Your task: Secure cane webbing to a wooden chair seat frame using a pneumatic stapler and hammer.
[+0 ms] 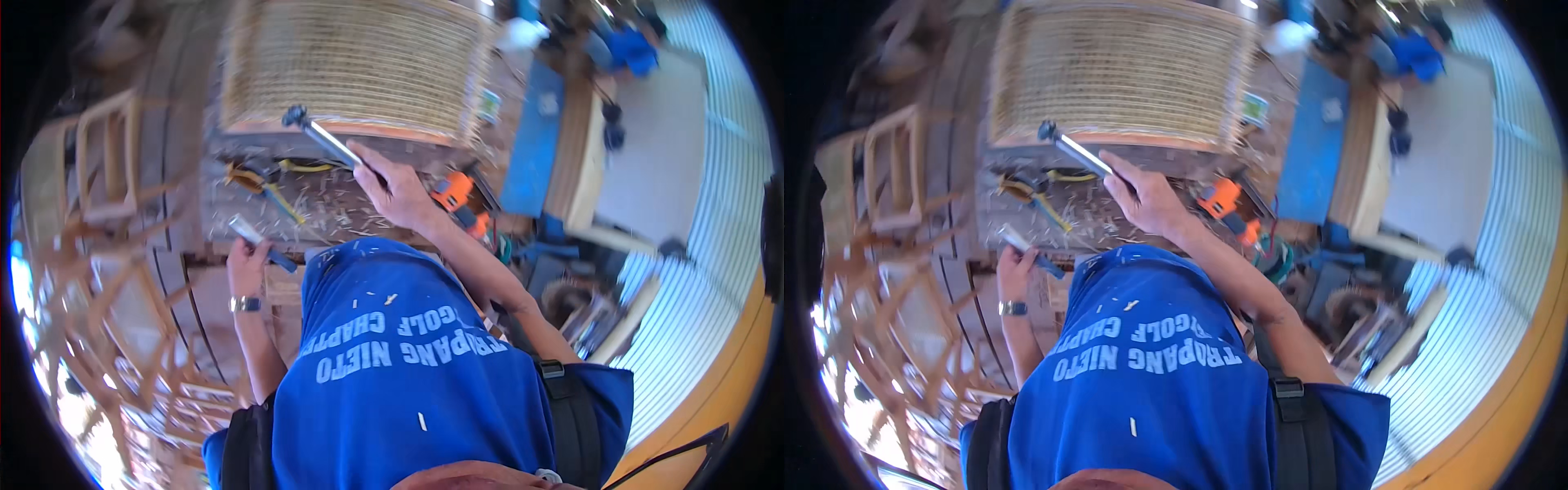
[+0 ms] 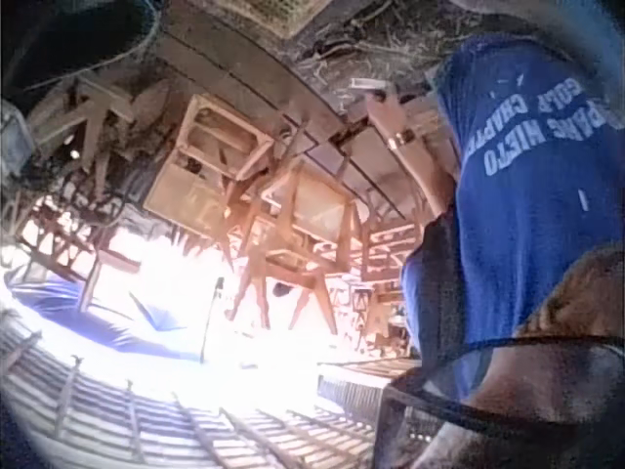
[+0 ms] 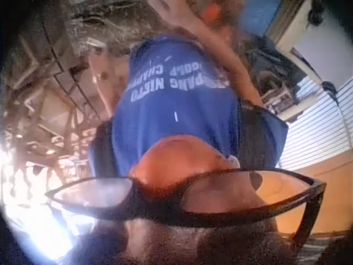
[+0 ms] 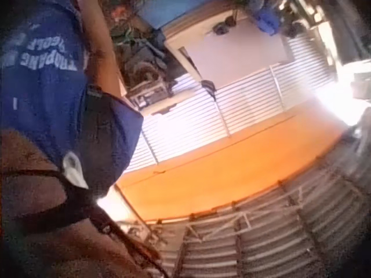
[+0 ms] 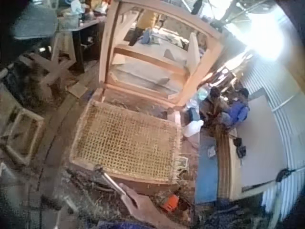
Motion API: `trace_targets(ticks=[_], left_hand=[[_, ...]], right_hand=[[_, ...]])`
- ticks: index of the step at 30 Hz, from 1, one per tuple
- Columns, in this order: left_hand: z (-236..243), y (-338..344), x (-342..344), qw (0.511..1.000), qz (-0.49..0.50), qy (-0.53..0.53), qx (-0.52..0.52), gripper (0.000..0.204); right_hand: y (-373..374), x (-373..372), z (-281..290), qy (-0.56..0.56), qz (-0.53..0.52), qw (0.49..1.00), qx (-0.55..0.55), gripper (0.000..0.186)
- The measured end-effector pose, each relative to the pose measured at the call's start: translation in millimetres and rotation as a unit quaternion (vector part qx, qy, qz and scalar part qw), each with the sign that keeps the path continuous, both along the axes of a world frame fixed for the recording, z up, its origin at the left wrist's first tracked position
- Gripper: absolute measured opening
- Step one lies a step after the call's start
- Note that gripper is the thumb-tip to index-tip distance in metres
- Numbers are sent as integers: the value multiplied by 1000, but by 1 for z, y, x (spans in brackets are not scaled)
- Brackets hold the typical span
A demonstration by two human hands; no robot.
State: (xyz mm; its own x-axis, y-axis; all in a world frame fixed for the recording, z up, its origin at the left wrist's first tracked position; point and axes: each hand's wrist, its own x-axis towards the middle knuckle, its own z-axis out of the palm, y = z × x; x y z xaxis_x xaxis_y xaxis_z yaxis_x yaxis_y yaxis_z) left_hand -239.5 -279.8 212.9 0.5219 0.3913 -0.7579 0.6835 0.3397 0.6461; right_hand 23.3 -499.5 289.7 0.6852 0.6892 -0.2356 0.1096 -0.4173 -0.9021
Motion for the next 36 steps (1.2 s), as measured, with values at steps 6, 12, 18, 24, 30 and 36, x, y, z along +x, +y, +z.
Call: trace_targets(ticks=[6, 12, 18, 24, 30, 36], left_hand=[[67, -2, 139, 987, -58, -97, 114, 34], [66, -33, 257, 966, -57, -237, 86, 26], [68, -68, 297, 963, -19, -261, 70, 26], [50, -64, 295, 969, 89, -230, -28, 28], [42, -43, 288, 959, 136, -245, -42, 25], [42, -46, 286, 950, 146, -273, -41, 31]], right_hand=[[-127, -33, 10, 13, -219, 972, -87, 37], [-167, -20, -1, -46, -299, 942, -144, 38], [-156, -17, -12, -151, -272, 948, -70, 43], [-156, -13, -33, -72, -228, 963, -122, 44], [-143, -17, -43, -192, -187, 954, -131, 45], [-139, -12, -11, -81, -231, 968, -55, 45]])
